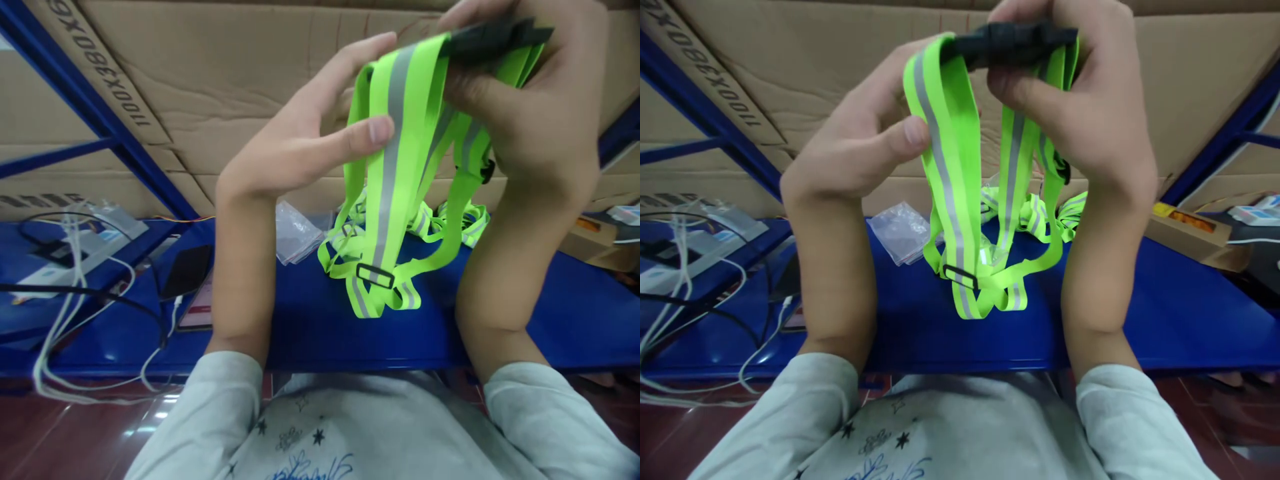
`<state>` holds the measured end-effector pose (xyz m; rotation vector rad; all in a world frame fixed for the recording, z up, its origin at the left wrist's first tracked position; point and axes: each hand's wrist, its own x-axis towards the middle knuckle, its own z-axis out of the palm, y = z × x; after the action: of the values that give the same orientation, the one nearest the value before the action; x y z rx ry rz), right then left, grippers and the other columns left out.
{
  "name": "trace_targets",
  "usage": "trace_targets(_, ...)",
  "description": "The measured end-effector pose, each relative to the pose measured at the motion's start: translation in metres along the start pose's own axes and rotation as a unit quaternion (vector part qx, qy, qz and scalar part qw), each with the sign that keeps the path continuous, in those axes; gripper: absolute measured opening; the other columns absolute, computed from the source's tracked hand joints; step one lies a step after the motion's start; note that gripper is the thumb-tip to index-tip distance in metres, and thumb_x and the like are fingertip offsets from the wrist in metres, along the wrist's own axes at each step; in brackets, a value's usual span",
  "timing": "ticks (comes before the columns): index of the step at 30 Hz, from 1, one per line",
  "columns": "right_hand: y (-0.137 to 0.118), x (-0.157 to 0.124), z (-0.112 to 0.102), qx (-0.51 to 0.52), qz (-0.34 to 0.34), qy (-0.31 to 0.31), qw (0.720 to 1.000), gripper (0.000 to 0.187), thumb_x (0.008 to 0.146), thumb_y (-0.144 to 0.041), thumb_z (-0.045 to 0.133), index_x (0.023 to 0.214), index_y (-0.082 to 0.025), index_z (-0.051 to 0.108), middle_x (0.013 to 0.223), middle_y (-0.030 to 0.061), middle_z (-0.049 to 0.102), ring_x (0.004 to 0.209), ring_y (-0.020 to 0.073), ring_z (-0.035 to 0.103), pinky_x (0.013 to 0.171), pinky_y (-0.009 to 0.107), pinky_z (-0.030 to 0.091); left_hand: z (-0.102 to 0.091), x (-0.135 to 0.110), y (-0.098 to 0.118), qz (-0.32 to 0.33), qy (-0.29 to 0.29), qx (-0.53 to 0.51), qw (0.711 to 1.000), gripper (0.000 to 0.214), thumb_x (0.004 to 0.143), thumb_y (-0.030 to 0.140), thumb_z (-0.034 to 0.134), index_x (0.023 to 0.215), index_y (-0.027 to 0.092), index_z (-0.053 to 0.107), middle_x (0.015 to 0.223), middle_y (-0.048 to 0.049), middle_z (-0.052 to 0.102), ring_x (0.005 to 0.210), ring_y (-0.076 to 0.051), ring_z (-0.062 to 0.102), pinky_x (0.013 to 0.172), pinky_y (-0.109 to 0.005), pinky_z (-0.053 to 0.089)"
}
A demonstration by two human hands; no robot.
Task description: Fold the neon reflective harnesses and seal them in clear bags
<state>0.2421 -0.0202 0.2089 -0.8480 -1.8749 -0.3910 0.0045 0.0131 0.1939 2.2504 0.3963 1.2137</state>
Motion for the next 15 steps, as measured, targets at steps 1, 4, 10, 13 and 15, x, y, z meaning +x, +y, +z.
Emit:
trace_targets(1, 0.002, 0.002, 0.005, 0.014, -0.004, 0.031, 0.999, 0.032, 0.094, -0.038, 0.071, 0.121, -0.022, 0.073, 0.120, -0.0003, 0.070, 0.116, 0.0229, 0.063, 0.105, 0.034, 0.048, 0.001, 0.001, -0.003, 0.032, -0.030, 0.002, 0.999, 0.047, 0.096, 0.039, 0.064, 0.141, 0.029, 0.058, 0.149, 0.0061, 0.057, 0.151, -0.031, 0.044, 0.121, -0.041, 0.044)
trace_targets(4, 0.006, 0.008, 0.019, 0.067, -0.004, 0.073, 0.995, 0.025, 0.094, -0.029, 0.069, 0.114, -0.014, 0.072, 0.112, 0.0010, 0.070, 0.110, 0.0191, 0.063, 0.101, 0.031, 0.048, 0.010, 0.005, -0.011, -0.015, -0.016, -0.111, 0.994, 0.034, 0.097, 0.042, 0.066, 0.126, 0.025, 0.067, 0.126, -0.0035, 0.070, 0.133, -0.032, 0.062, 0.112, -0.042, 0.051)
trace_targets(10, 0.001, 0.013, 0.040, 0.049, -0.041, 0.095, 0.993, 0.035, 0.078, 0.000, 0.050, 0.108, -0.010, 0.066, 0.110, 0.0095, 0.068, 0.107, 0.0195, 0.061, 0.100, 0.034, 0.049, 0.019, 0.014, -0.016, -0.069, 0.010, -0.136, 0.988, 0.026, 0.094, 0.043, 0.070, 0.108, 0.021, 0.074, 0.109, -0.0060, 0.073, 0.112, -0.030, 0.072, 0.106, -0.046, 0.055)
trace_targets(13, -0.004, 0.008, 0.035, 0.072, -0.010, 0.041, 0.997, 0.037, 0.088, -0.006, 0.050, 0.123, -0.014, 0.061, 0.130, 0.0103, 0.062, 0.122, 0.0180, 0.056, 0.112, 0.029, 0.046, 0.016, 0.017, -0.022, -0.055, 0.050, -0.155, 0.985, 0.019, 0.086, 0.042, 0.077, 0.095, 0.025, 0.075, 0.097, -0.0052, 0.074, 0.094, -0.026, 0.074, 0.092, -0.042, 0.061)
trace_targets(15, -0.007, 0.004, 0.028, 0.142, -0.007, -0.068, 0.988, 0.045, 0.094, -0.020, 0.060, 0.139, -0.017, 0.054, 0.147, 0.0053, 0.052, 0.137, 0.0169, 0.049, 0.121, 0.026, 0.038, 0.013, 0.020, -0.026, -0.050, 0.068, -0.182, 0.980, 0.015, 0.085, 0.039, 0.076, 0.087, 0.024, 0.073, 0.089, -0.0035, 0.072, 0.083, -0.023, 0.074, 0.083, -0.041, 0.063)
